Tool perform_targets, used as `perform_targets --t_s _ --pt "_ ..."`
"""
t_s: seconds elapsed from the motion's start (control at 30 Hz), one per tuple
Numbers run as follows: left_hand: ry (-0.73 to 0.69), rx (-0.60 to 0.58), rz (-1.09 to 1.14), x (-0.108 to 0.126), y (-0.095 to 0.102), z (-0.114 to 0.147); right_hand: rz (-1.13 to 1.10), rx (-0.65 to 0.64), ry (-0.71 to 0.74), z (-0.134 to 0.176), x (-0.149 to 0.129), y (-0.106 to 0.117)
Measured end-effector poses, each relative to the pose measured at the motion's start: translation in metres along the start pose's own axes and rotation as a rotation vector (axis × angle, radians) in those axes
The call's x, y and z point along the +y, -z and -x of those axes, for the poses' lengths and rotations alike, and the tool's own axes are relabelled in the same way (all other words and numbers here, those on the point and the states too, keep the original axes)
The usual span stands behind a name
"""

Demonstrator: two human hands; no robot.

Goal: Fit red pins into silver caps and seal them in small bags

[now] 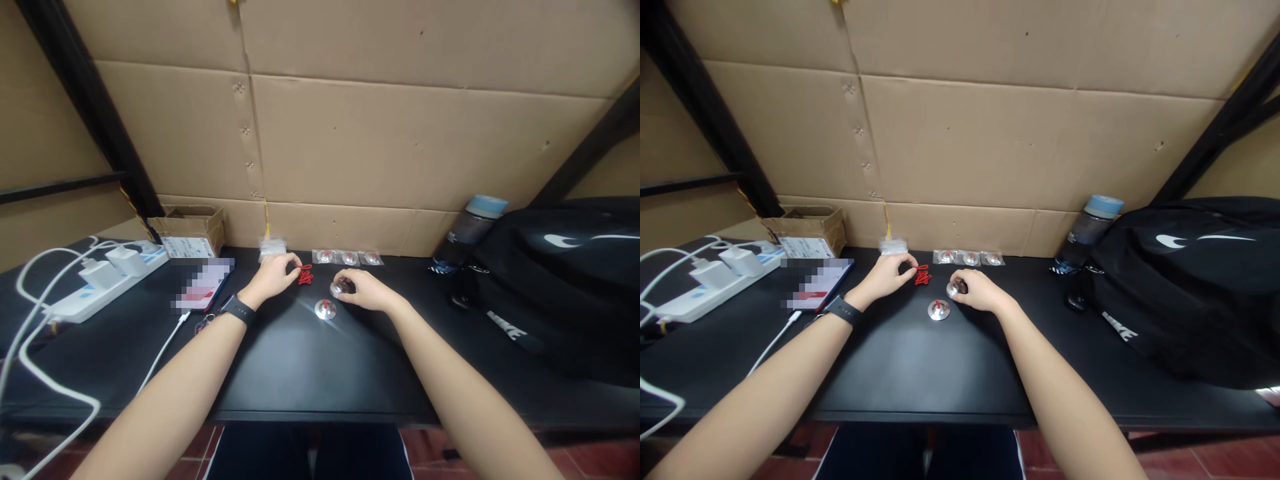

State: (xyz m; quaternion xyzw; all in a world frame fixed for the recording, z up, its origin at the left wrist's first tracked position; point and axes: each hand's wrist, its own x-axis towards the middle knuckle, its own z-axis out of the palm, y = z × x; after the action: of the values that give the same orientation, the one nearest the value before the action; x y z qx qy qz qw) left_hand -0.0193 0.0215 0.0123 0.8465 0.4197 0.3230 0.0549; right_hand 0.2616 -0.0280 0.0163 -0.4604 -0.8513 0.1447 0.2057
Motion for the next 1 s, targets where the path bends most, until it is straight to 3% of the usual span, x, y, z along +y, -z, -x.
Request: perform_targets --t_s 0.27,0.7,1.0 --pt "0.089 0.041 0.176 0.015 0.007 0.0 -0.027 0.044 -0.017 0.0 -0.002 0.002" --pt "0.088 0.038 0.245 0.023 0.006 0.001 -0.145 0.132 0.005 0.001 -0.012 0.005" --pt "0.114 0.057 0.326 0.037 0.001 0.0 -0.237 0.269 -0.003 -0.004 -0.011 0.001"
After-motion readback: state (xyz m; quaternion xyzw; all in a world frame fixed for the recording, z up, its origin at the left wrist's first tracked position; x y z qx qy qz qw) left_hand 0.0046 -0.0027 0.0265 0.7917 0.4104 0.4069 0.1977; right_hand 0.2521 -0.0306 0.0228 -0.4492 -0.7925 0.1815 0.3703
